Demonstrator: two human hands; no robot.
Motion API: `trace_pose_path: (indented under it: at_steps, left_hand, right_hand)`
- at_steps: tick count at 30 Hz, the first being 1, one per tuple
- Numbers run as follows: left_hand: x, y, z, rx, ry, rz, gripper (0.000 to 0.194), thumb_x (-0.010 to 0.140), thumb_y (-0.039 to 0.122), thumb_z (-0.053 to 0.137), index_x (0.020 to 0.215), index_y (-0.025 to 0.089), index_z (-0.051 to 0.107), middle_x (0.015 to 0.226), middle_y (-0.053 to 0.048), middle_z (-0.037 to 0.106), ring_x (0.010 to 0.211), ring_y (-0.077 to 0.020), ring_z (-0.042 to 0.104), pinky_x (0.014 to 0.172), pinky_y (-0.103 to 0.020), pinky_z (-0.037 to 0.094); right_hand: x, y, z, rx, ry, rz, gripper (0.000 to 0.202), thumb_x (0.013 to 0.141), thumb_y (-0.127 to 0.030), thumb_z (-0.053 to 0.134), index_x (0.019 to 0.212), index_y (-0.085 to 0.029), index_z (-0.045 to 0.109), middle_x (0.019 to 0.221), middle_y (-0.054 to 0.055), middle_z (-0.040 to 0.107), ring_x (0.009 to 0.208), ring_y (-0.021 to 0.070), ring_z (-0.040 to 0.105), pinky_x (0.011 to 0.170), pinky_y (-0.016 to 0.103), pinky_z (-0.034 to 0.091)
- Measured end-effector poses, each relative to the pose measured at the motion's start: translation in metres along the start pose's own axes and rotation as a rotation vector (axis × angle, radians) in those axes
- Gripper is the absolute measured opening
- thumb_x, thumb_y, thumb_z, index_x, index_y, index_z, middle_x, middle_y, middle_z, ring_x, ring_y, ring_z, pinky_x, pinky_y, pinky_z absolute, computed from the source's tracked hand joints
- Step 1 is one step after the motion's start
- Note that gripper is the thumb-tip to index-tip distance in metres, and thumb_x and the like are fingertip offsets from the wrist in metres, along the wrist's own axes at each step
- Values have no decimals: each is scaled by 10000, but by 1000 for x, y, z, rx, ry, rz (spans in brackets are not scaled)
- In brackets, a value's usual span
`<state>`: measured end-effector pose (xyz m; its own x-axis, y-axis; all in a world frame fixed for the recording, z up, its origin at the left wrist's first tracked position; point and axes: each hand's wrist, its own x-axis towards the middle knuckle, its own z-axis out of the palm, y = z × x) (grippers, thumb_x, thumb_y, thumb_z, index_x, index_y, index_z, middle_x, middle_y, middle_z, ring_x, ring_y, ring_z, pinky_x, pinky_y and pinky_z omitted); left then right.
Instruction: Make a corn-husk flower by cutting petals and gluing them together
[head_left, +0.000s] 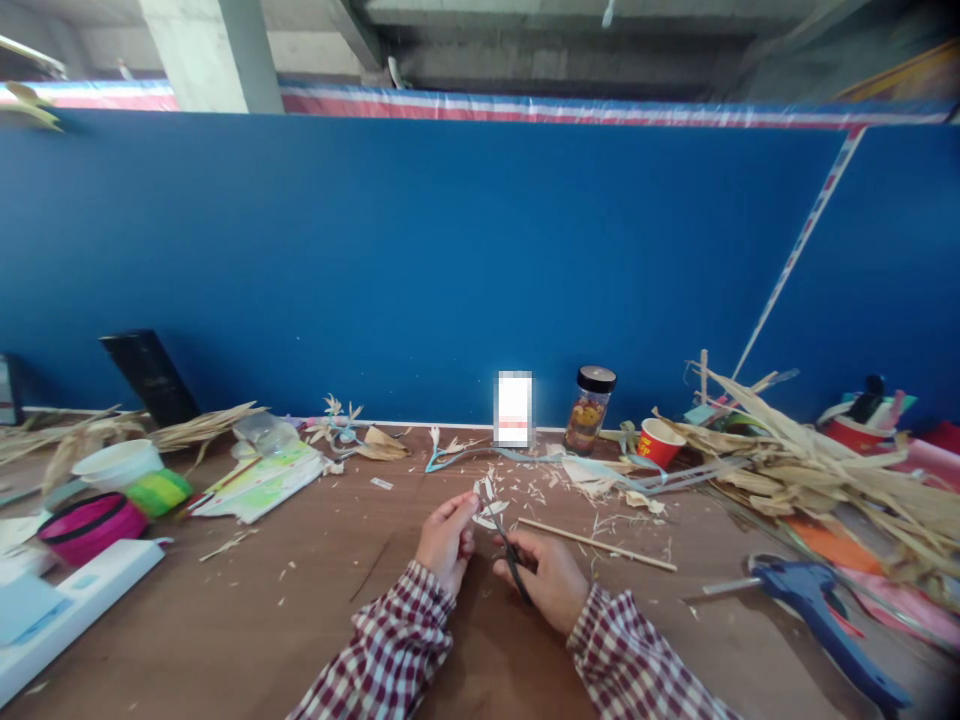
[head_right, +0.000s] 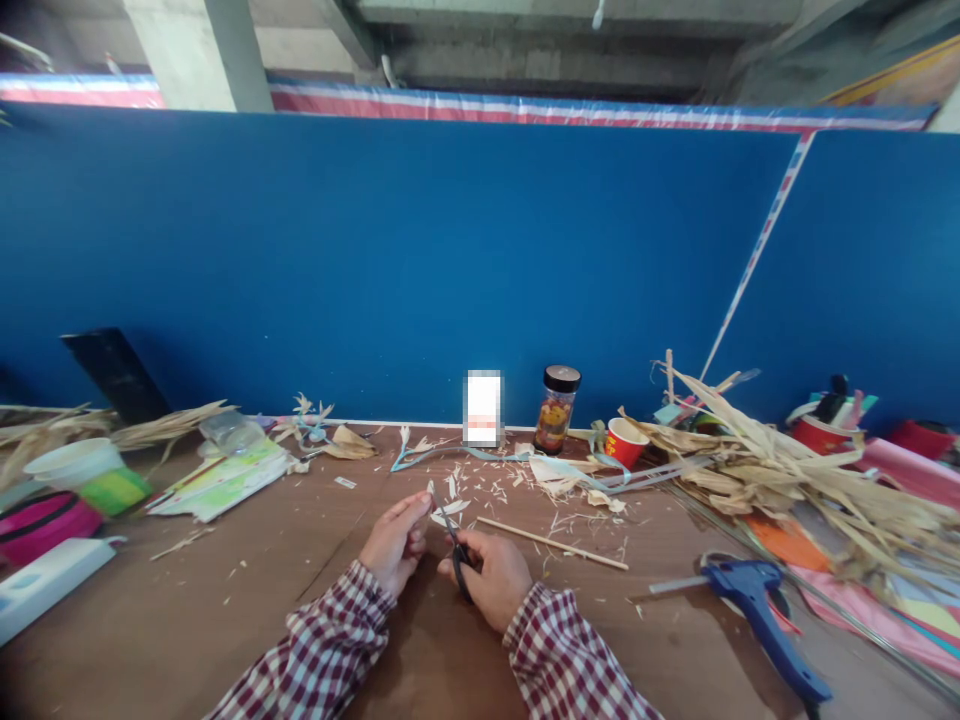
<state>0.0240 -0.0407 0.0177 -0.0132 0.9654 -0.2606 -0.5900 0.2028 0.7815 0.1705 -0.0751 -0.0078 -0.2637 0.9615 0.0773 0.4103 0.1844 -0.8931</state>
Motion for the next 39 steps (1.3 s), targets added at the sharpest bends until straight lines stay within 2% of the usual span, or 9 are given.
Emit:
trace_pose_path:
  at_steps: [20,39]
  left_hand:
    - [-1,0,0,5,-29,-21,232,573,236,724,714,102,599,582,37,519,342,28,290,291,-102,170]
    - [-2,1,0,11,-67,-22,225,574,239,721,696,97,597,577,38,519,342,29,288,287,-98,165]
  right_hand:
    - [2,3,0,-67,21,-18,359,738,-402,557,1033,-202,596,562,-33,498,507,95,420,454,181,307]
    - [0,-5,-1,11,9,22,399,734,-419,558,1053,-181,587,579,-23,524,506,100,450,465,193,338]
